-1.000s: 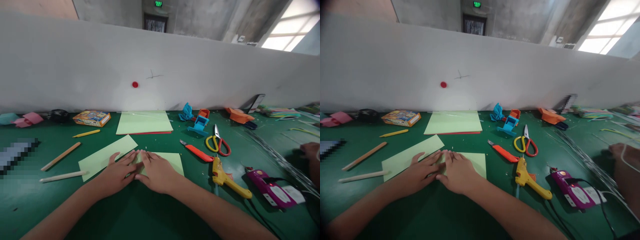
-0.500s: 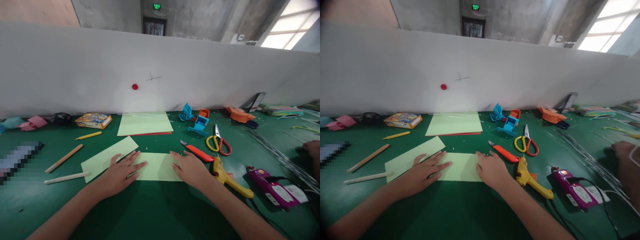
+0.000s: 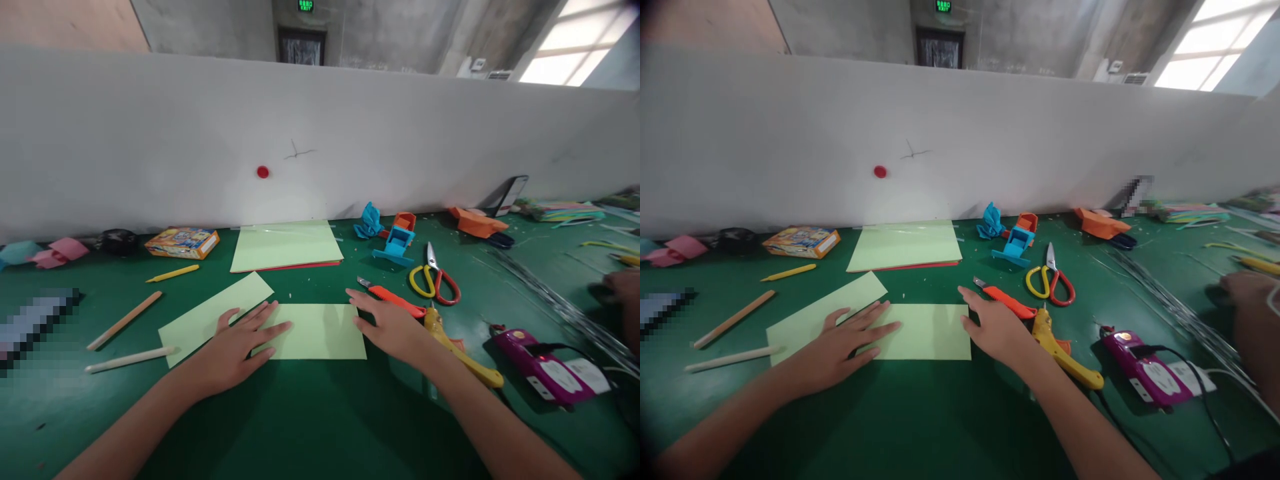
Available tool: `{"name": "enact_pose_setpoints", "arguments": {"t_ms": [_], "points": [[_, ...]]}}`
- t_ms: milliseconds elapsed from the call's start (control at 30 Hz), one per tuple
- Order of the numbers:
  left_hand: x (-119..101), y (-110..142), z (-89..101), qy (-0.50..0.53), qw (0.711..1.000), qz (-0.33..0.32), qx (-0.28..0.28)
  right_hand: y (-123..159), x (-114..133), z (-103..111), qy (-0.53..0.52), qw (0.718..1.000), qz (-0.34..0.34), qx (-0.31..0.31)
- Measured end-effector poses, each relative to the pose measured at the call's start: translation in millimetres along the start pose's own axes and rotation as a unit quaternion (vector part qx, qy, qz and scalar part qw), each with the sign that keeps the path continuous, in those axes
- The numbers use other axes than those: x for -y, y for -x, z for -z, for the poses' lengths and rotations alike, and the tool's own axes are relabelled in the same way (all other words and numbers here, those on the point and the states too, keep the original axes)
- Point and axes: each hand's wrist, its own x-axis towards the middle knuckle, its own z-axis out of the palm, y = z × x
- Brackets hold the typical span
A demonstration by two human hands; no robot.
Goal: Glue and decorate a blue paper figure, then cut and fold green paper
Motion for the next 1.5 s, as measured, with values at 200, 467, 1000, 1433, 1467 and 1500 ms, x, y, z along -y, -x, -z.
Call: {"name": "enact_pose_setpoints", "arguments": {"t_ms": [200, 467, 1000, 1433, 1467, 1500], "points": [[-4, -2, 2.4, 0.000, 0.999, 0.027, 0.043, -5, 2, -1, 0.018, 0.998, -0.054, -0.009], [-4, -2, -0.4, 0.000, 1.000, 0.014, 0.020, -10, 10, 1, 0.126, 0.990, -0.068, -0.016], [-2, -3, -2.6, 0.007, 1.000, 0.008, 0.002, -16, 5, -8, 0.096, 0.993, -0.052, -0.035], [0, -2, -5.1, 0.005, 1.000, -0.005, 0.000, -10, -4, -6, 0.130, 0.991, -0.037, 0.011], [1, -2, -5.5, 0.006, 1.000, -0.008, -0.004, -9, -4, -4, 0.120, 0.992, -0.029, 0.009], [1, -2, -5.9, 0.007, 1.000, -0.010, -0.007, -7, -5, -2, 0.112, 0.994, -0.015, 0.008]]}}
